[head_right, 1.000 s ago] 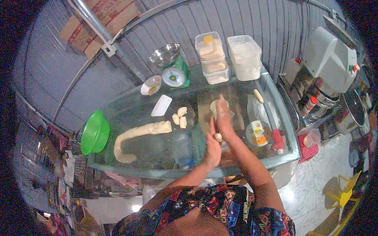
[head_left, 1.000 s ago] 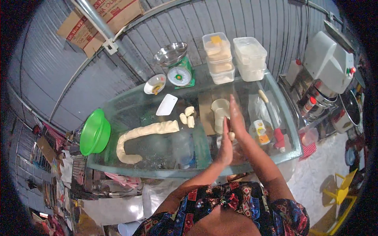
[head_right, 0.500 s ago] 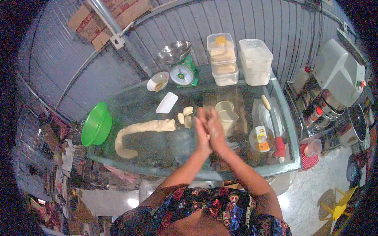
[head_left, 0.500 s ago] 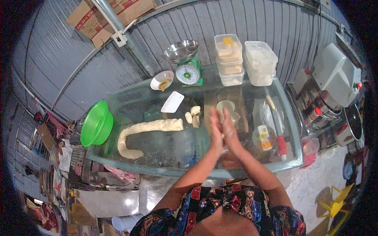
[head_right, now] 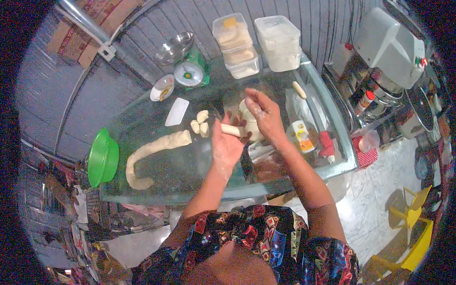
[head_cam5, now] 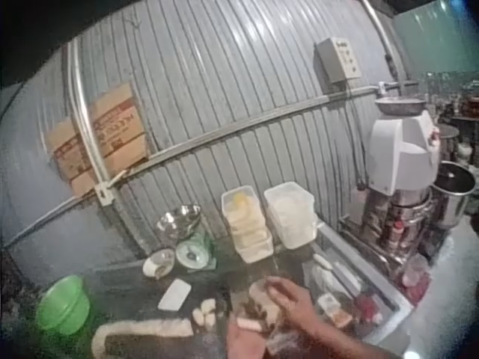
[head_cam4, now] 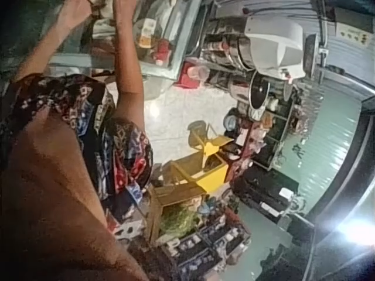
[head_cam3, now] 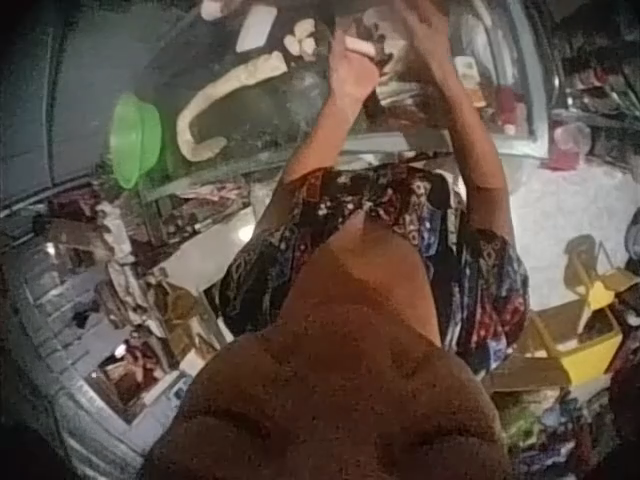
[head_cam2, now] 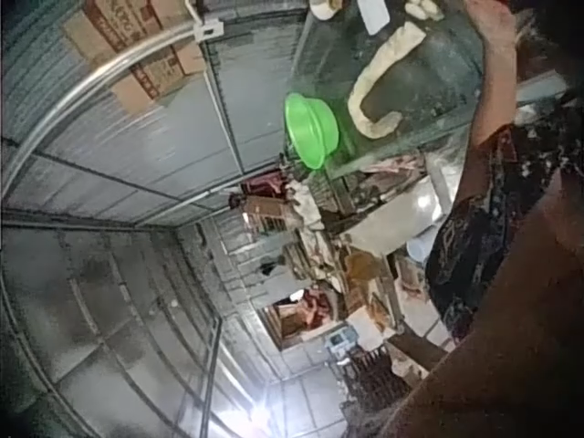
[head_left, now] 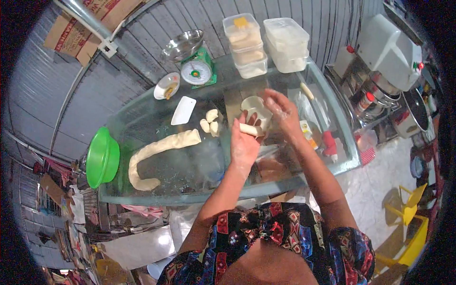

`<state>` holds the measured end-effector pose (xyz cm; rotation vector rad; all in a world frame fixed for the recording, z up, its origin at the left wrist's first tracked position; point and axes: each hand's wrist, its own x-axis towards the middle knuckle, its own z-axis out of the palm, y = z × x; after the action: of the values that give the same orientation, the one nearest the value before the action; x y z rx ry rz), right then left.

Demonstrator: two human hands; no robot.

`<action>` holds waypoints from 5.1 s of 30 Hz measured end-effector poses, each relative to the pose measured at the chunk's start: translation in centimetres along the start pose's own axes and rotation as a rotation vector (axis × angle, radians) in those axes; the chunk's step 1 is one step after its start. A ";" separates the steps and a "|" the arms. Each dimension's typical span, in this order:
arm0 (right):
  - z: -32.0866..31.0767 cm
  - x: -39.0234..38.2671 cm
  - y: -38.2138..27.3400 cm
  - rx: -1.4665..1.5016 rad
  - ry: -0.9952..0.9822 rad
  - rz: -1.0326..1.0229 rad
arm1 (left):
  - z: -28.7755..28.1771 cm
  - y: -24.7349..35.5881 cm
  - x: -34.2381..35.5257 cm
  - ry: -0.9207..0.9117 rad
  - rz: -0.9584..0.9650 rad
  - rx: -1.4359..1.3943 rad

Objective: Cutting dough into smaller portions using a bench scraper and rolling them into small balls.

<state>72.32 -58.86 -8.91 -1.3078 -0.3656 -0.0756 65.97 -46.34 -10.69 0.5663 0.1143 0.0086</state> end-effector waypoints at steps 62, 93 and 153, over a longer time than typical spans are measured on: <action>-4.1 -10.6 -1.0 0.301 -0.287 0.336 | 0.2 -0.1 -5.9 -0.250 0.082 0.987; -4.2 -11.5 -1.8 0.971 -0.232 0.363 | -1.3 -0.8 -5.0 -0.093 -0.275 0.105; -5.6 -10.6 1.1 0.249 0.034 0.461 | -0.1 -2.6 -0.9 -0.151 -0.116 0.948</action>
<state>63.89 -65.49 -14.33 -1.1143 -0.0349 0.3261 65.02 -48.48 -12.06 1.5029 -0.0045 -0.2106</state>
